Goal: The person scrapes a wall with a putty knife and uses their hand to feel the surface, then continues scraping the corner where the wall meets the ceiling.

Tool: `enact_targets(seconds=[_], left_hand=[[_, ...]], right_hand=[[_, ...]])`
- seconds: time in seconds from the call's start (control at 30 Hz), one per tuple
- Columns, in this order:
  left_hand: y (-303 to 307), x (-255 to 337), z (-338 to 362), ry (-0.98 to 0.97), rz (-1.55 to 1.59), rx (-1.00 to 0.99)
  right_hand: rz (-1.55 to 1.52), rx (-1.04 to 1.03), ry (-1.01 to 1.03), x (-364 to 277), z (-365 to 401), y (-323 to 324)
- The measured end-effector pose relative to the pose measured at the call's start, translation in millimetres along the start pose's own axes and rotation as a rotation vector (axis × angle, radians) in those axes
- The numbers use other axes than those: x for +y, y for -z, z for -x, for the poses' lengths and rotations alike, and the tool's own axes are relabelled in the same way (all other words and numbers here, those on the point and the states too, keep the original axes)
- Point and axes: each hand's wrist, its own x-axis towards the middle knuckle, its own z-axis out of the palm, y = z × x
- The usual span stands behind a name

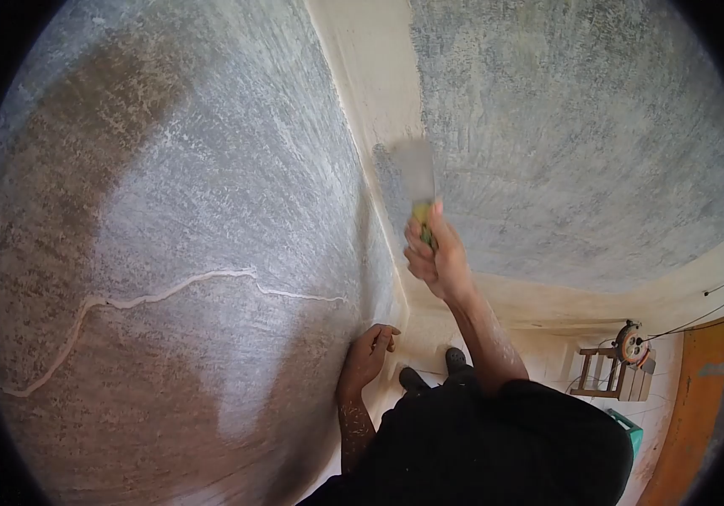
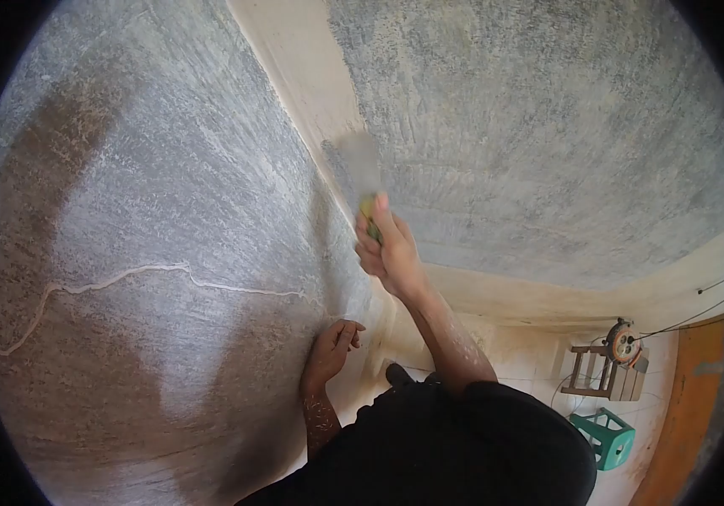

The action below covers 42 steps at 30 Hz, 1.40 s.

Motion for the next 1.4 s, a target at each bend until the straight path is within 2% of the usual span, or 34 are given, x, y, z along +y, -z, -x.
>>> enact_targets(seconds=[0.03,0.23,0.33,0.43,0.53,0.63,0.67,0.9,1.0,1.1,1.2,1.3,1.4], left_hand=[[0,3,1,0.008,-0.012,0.005],[-1,1,-3,0.020,-0.004,0.017],[-2,0,1,0.019,-0.017,0.032],[3,8,-1,0.017,-0.024,0.039],[-1,5,1,0.025,-0.003,0.039],[-2,4,4,-0.003,0.027,0.038],[-1,5,7,0.006,0.030,0.033],[0,9,3,0.003,0.050,0.051],[0,3,0,0.034,0.059,0.037],[0,4,2,0.008,0.033,0.041],[0,1,2,-0.021,0.028,0.041],[0,3,2,0.043,0.025,0.042],[0,5,2,-0.012,0.002,0.037]], right_hand=[[-0.019,0.005,0.009,-7,-1,-11],[0.032,-0.001,0.021,4,2,10],[-0.058,-0.075,0.098,-16,-9,-24],[-0.080,0.032,-0.027,15,4,6],[-0.132,0.009,-0.058,9,4,-5],[-0.119,0.102,-0.033,20,2,-6],[-0.024,0.107,-0.029,21,5,10],[0.034,-0.042,0.105,-20,-4,-11],[-0.104,0.068,-0.040,11,12,-4],[-0.130,0.018,-0.044,2,13,-17],[-0.081,0.095,0.013,12,9,-6],[-0.031,0.030,0.004,1,11,3],[-0.098,0.034,0.016,7,11,-5]])
